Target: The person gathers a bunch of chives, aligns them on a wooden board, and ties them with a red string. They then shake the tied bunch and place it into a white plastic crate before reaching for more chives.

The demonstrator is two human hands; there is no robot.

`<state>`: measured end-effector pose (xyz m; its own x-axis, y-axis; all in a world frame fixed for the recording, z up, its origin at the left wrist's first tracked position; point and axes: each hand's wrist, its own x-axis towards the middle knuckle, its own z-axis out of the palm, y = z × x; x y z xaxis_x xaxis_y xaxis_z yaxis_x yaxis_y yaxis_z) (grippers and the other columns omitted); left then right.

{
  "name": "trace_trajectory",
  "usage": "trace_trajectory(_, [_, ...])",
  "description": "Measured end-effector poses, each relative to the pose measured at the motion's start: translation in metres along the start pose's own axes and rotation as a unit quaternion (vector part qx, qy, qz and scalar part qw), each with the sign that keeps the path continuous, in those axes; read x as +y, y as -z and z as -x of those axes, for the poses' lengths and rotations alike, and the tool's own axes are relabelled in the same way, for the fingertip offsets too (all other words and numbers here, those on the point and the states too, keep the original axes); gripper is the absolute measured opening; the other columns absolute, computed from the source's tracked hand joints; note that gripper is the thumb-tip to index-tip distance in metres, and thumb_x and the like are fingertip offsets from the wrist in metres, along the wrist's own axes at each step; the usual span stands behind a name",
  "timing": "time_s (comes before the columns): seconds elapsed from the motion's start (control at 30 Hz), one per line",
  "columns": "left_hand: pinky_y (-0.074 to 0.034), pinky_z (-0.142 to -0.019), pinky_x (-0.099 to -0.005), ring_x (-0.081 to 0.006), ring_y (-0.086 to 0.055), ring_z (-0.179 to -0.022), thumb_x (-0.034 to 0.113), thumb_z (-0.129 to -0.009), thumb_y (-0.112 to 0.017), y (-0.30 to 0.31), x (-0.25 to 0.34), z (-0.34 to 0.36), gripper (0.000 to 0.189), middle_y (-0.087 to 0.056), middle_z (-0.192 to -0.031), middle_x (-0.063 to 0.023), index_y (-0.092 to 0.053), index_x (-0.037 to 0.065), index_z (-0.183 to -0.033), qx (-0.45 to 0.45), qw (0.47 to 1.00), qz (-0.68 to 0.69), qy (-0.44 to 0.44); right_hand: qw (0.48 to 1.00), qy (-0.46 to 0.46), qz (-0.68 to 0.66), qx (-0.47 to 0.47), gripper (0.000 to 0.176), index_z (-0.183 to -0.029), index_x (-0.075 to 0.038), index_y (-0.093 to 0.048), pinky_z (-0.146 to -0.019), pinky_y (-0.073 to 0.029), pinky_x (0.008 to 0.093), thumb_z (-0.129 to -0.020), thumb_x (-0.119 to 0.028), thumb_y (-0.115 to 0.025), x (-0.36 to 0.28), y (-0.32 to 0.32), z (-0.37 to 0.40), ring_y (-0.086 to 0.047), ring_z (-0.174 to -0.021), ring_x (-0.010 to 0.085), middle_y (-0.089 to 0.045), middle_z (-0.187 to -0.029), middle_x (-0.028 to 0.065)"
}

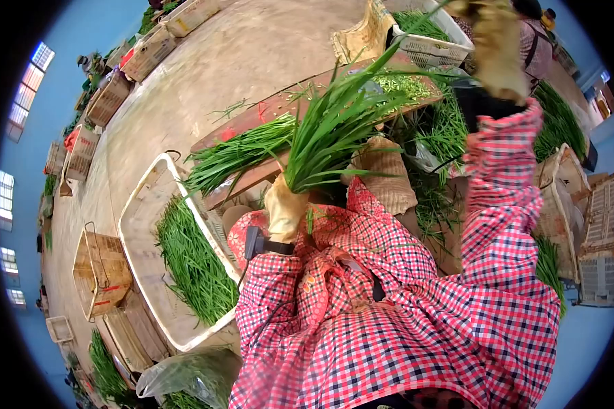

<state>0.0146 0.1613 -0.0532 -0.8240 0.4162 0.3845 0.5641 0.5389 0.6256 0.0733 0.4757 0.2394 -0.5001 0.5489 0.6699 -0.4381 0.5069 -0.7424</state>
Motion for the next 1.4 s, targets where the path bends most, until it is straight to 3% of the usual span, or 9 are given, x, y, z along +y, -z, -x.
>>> trace_trajectory(0.3, [-0.052,-0.069,-0.0458,-0.0414,-0.066,-0.080,0.026,-0.075,-0.074,0.000,-0.006,-0.009,0.030,-0.068,-0.084,-0.0219,-0.067,0.005,-0.096,0.000,0.997,0.055,0.047,0.977,0.150,0.044,0.146,0.028,-0.095,0.002,-0.067,-0.049,-0.043,0.0229,-0.098,-0.021,-0.054,0.000,0.149,-0.016,-0.056,-0.054,0.0116,-0.068,-0.075,0.0119])
trace_trajectory(0.4, [-0.053,-0.070,-0.0429,-0.0407,-0.066,-0.081,0.021,-0.074,-0.074,0.002,-0.004,-0.016,0.030,-0.069,-0.087,-0.0214,-0.066,0.005,-0.097,-0.008,0.995,0.086,0.051,0.982,0.161,0.084,0.049,0.024,-0.109,-0.011,-0.071,-0.069,-0.051,0.0238,-0.096,-0.027,-0.059,0.033,0.175,0.004,-0.066,-0.077,0.0118,-0.073,-0.101,0.0092])
trace_trajectory(0.5, [-0.053,-0.069,-0.0419,-0.0400,-0.066,-0.082,0.019,-0.075,-0.073,0.008,0.002,-0.017,0.029,-0.069,-0.087,-0.0211,-0.065,0.004,-0.098,-0.015,0.986,0.155,0.053,0.956,0.000,0.291,-0.031,0.027,-0.115,-0.011,-0.067,-0.077,-0.051,0.0296,-0.094,-0.027,-0.062,0.110,0.184,0.037,-0.067,-0.089,0.0195,-0.071,-0.108,0.0106])
trace_trajectory(0.6, [-0.052,-0.072,-0.0389,-0.0352,-0.066,-0.081,0.010,-0.075,-0.072,0.011,0.000,-0.025,0.027,-0.069,-0.089,-0.0160,-0.066,0.004,-0.100,-0.039,0.992,0.120,-0.015,0.762,-0.129,0.597,-0.218,0.041,-0.126,-0.005,-0.060,-0.091,-0.050,0.0350,-0.091,-0.025,-0.064,0.149,0.159,0.087,-0.063,-0.105,0.0312,-0.066,-0.118,0.0170])
trace_trajectory(0.7, [-0.052,-0.075,-0.0381,-0.0334,-0.065,-0.081,0.006,-0.076,-0.072,0.012,0.003,-0.023,0.026,-0.069,-0.089,-0.0131,-0.066,0.004,-0.101,-0.046,0.995,0.091,-0.019,0.812,-0.280,0.356,-0.367,0.030,-0.104,-0.001,-0.071,-0.082,-0.054,0.0341,-0.092,-0.028,-0.064,0.083,0.074,0.136,-0.069,-0.092,0.0250,-0.072,-0.098,0.0148])
trace_trajectory(0.87, [-0.051,-0.078,-0.0358,-0.0296,-0.066,-0.087,0.005,-0.075,-0.073,0.026,0.020,-0.029,0.028,-0.069,-0.097,-0.0130,-0.067,0.003,-0.102,-0.076,0.989,0.127,0.027,0.867,0.292,0.281,-0.289,0.038,-0.126,-0.011,-0.058,-0.092,-0.052,0.0412,-0.089,-0.010,-0.061,0.022,-0.022,0.135,-0.061,-0.116,0.0283,-0.062,-0.129,0.0094])
trace_trajectory(1.03, [-0.051,-0.080,-0.0346,-0.0275,-0.066,-0.090,0.004,-0.078,-0.070,0.034,0.027,-0.021,0.026,-0.069,-0.101,-0.0120,-0.067,0.002,-0.104,-0.081,0.986,0.144,-0.026,0.611,0.482,0.503,-0.377,0.039,-0.124,-0.007,-0.057,-0.100,-0.045,0.0455,-0.086,-0.003,-0.053,0.061,-0.077,0.089,-0.059,-0.115,0.0305,-0.062,-0.123,0.0141])
trace_trajectory(1.3, [-0.052,-0.074,-0.0338,-0.0248,-0.066,-0.085,0.002,-0.074,-0.071,0.032,0.010,-0.010,0.024,-0.069,-0.095,-0.0100,-0.069,0.005,-0.098,-0.119,0.974,0.069,-0.183,0.812,-0.192,0.452,-0.314,0.021,-0.109,-0.008,-0.067,-0.081,-0.054,0.0359,-0.092,-0.007,-0.055,0.094,-0.028,0.008,-0.064,-0.084,0.0242,-0.067,-0.090,0.0116])
trace_trajectory(1.4, [-0.051,-0.070,-0.0327,-0.0221,-0.066,-0.077,0.005,-0.073,-0.071,0.029,0.015,-0.009,0.021,-0.069,-0.088,-0.0110,-0.068,0.002,-0.094,-0.178,0.961,0.209,0.032,0.739,0.022,0.617,-0.270,0.023,-0.111,-0.006,-0.066,-0.071,-0.055,0.0380,-0.095,-0.016,-0.053,0.195,0.063,-0.010,-0.066,-0.075,0.0234,-0.070,-0.093,0.0121])
